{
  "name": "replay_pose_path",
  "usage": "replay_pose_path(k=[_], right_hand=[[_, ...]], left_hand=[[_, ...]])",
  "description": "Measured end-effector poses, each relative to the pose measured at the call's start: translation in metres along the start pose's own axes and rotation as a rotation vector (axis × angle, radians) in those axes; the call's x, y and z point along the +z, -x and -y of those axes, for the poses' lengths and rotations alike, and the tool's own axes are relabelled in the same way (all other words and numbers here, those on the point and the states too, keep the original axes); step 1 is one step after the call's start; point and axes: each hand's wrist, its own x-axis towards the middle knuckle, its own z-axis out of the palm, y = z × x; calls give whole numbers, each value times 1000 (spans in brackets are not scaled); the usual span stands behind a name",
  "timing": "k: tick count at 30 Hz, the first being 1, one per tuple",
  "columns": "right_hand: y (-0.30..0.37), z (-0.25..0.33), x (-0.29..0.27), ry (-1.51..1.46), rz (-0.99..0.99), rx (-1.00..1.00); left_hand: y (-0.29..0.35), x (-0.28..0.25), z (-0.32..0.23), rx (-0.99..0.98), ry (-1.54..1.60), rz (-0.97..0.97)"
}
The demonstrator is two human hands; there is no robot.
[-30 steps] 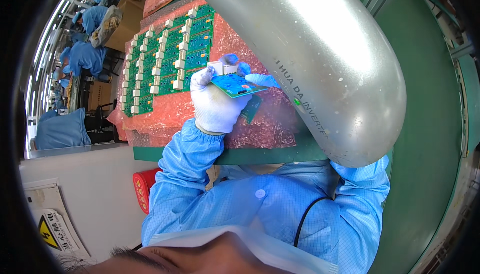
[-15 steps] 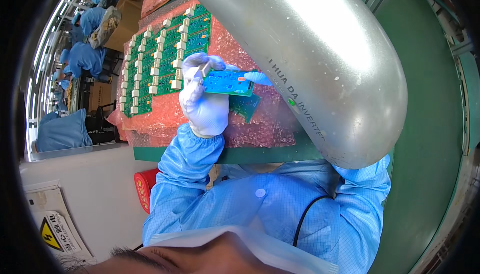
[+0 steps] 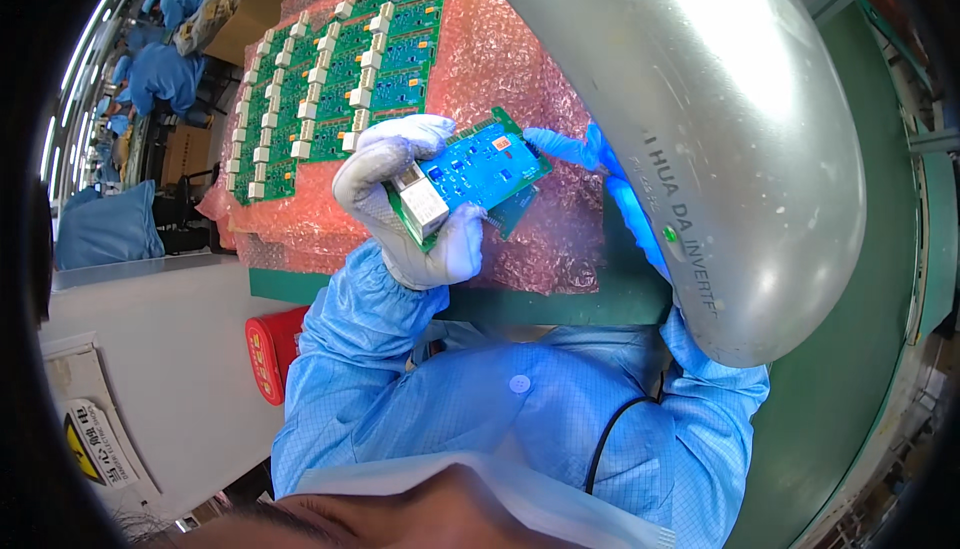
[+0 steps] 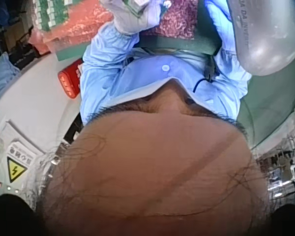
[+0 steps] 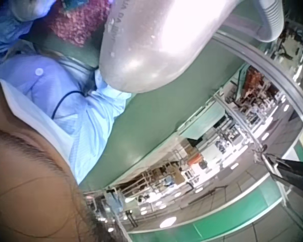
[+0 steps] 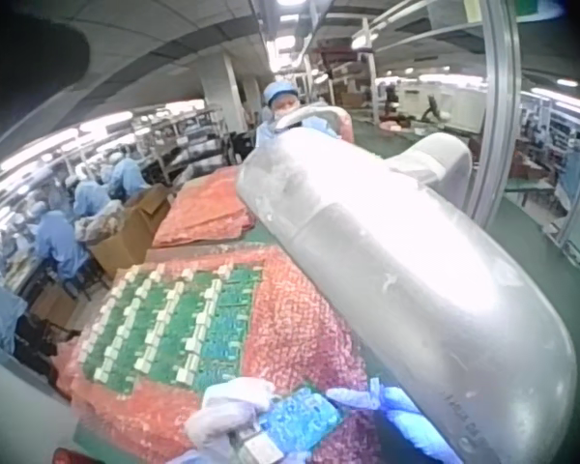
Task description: Manually assembling and inspecting small electronic components on printed circuit boards.
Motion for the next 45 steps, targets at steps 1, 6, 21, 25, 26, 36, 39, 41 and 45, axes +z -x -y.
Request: replay_pose_path(k=[1, 6, 21, 25, 26, 36, 39, 41, 45], right_hand=[[-3, 6, 2, 0, 5, 4], [-4, 16, -13, -222, -11, 302], [55, 45, -14, 286, 143, 363], [58, 49, -12, 384, 225, 419], [58, 50, -11, 408, 247, 429], [52, 39, 9, 809, 218, 152], [55, 43, 8, 854, 214, 143], [63, 37, 7, 879, 212, 138], [79, 19, 13, 856, 123, 65]], left_hand=[[1, 0, 0, -6, 1, -1], [4, 6, -3, 39, -84, 19], [39, 47, -24, -250, -283, 548], [45, 44, -23, -260, -278, 560], [46, 44, -23, -262, -279, 561], [50, 43, -22, -277, -282, 534], [47, 42, -24, -303, -301, 554], [47, 43, -24, -304, -291, 546], [48, 44, -25, -311, -280, 551]])
